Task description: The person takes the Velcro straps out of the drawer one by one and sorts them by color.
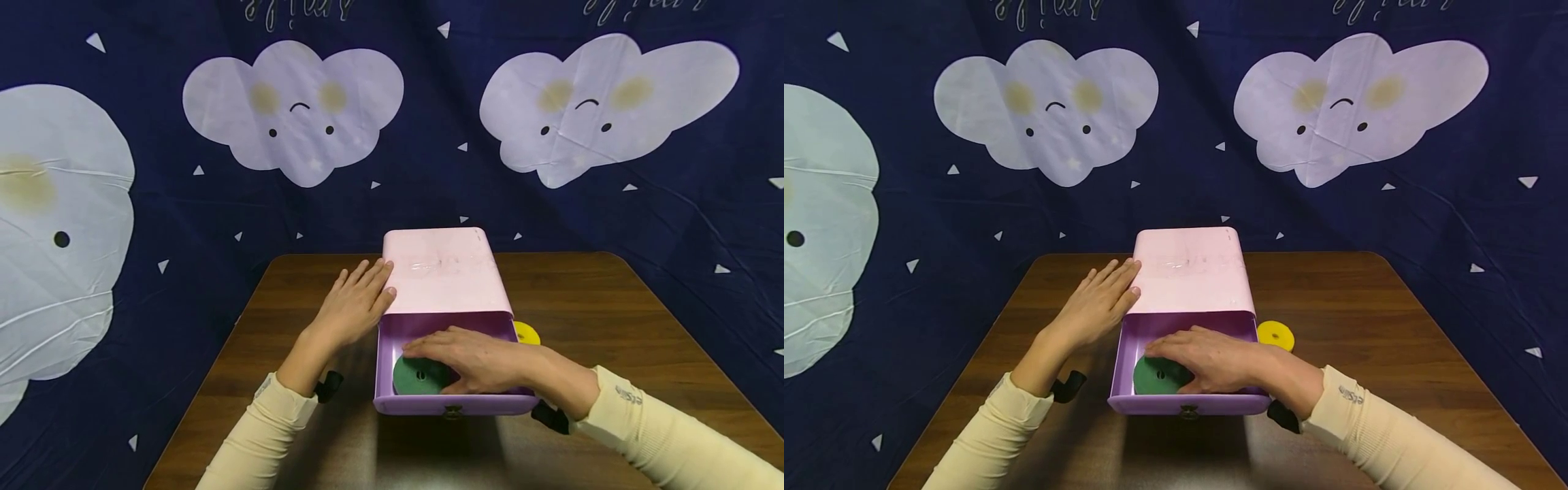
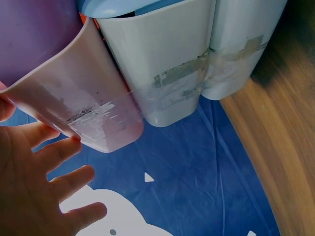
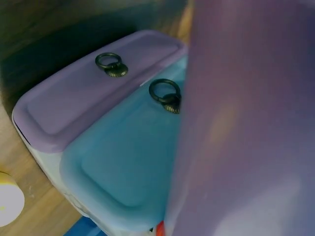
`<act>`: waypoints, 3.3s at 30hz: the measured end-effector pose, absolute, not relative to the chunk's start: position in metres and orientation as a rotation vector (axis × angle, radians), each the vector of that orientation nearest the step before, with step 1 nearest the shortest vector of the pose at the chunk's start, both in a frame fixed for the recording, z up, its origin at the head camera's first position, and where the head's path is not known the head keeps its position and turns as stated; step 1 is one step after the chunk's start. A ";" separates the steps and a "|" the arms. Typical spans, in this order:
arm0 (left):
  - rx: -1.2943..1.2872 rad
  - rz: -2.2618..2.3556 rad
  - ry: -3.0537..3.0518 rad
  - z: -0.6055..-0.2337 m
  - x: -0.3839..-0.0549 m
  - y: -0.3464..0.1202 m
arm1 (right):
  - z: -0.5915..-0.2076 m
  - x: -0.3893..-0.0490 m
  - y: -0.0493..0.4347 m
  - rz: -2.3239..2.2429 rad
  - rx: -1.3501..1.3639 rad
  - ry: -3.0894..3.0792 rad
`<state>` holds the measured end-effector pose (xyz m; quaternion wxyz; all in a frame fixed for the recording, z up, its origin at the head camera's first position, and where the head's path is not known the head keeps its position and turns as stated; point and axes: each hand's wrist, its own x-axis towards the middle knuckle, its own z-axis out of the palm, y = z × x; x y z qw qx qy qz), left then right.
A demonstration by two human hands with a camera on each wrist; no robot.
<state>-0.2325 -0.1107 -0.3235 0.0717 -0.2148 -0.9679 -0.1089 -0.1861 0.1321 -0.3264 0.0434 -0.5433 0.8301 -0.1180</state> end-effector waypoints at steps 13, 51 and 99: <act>-0.655 -0.330 -2.902 -0.325 -0.232 -0.109 | -0.308 -0.181 0.145 -0.419 -1.637 2.653; -0.650 -0.342 -2.913 -0.323 -0.231 -0.110 | -0.380 -0.156 0.297 -1.075 -0.787 3.230; -0.654 -0.337 -2.920 -0.322 -0.232 -0.109 | -0.468 -0.178 0.293 -0.822 -0.512 3.154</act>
